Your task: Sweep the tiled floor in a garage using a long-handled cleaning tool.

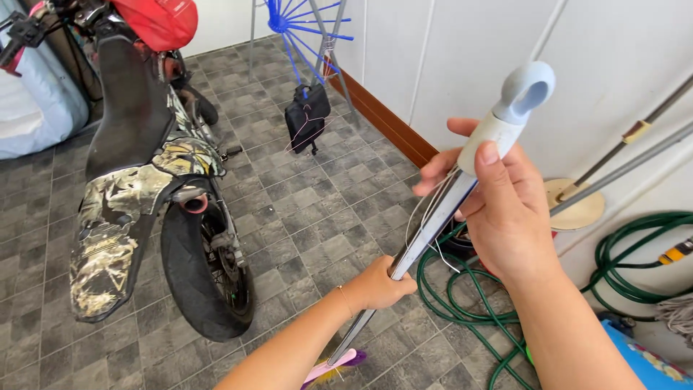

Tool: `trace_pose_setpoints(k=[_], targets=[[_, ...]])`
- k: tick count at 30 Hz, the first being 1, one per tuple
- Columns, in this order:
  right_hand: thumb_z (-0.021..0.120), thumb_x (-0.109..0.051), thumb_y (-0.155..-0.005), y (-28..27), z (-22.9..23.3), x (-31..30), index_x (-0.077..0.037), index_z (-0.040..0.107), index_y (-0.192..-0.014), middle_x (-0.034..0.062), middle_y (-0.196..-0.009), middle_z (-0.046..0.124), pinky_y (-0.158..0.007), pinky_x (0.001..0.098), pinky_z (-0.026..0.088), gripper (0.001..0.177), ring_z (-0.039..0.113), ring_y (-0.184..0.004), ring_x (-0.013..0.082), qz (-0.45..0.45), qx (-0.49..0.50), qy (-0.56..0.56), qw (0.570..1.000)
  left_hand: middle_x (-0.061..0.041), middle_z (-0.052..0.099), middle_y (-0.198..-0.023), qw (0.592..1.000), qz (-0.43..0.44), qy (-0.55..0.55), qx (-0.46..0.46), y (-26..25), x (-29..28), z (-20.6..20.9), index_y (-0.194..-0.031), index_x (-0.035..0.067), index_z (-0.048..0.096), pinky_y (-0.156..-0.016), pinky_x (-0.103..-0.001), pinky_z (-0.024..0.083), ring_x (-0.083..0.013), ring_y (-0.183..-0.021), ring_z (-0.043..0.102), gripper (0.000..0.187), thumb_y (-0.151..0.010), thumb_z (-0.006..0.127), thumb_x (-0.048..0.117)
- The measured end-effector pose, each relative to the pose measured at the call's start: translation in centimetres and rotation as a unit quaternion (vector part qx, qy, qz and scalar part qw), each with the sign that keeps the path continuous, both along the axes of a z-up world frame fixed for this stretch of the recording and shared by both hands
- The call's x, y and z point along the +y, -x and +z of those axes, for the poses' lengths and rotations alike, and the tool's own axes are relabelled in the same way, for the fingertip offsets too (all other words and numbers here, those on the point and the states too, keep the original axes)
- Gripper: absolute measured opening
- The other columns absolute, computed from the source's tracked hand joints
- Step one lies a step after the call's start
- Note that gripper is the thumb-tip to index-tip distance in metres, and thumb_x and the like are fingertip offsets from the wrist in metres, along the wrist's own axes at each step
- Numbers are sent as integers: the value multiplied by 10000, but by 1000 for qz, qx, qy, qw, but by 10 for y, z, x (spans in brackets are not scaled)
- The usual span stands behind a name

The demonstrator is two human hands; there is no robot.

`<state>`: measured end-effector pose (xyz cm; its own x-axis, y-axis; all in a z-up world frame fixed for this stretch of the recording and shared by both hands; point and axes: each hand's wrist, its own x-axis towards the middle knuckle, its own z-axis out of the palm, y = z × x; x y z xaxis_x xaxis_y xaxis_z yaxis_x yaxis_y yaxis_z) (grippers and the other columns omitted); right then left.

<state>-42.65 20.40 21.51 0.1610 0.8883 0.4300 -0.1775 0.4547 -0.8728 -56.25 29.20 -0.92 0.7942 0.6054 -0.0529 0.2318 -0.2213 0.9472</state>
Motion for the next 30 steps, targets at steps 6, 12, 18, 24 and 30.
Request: trace_pose_setpoints(k=[6,12,18,24,30], targets=[[513,-438,-1087,42,9,17,-30,507,-1282,135,-910,633,-752,401,537,452,627,-795,245,-20,6,-7,1000,-40,553,-521,999,39,-15,-5,34,11,-3,-566,36,601,-528,-335,471,-129,-486,523,336,-773,696,283],[538,-540,-1128,41,-2,42,-23,507,-914,165,-771,584,-709,446,478,560,545,-633,250,101,65,-60,991,-77,588,-545,999,36,-6,19,57,25,21,-600,16,598,-545,-361,492,-184,-502,557,320,-777,667,274],[631,-410,-992,35,17,76,-25,529,-831,166,-691,570,-630,424,445,430,525,-617,250,129,40,-84,987,-139,552,-548,992,79,-102,13,47,81,4,-614,-19,532,-536,-389,482,-234,-498,519,366,-792,671,268],[535,-562,-1037,-26,19,143,-30,543,-772,111,-584,532,-585,375,404,594,479,-500,194,221,48,-111,968,-99,585,-547,994,48,-87,53,9,151,28,-619,25,601,-550,-367,500,-205,-506,577,400,-799,719,361],[485,-490,-1019,-90,18,235,-24,521,-674,114,-523,525,-539,389,403,580,466,-498,212,233,51,-87,967,-60,517,-527,991,13,-128,21,-43,253,19,-589,20,539,-538,-366,476,-182,-505,528,598,-827,752,525]])
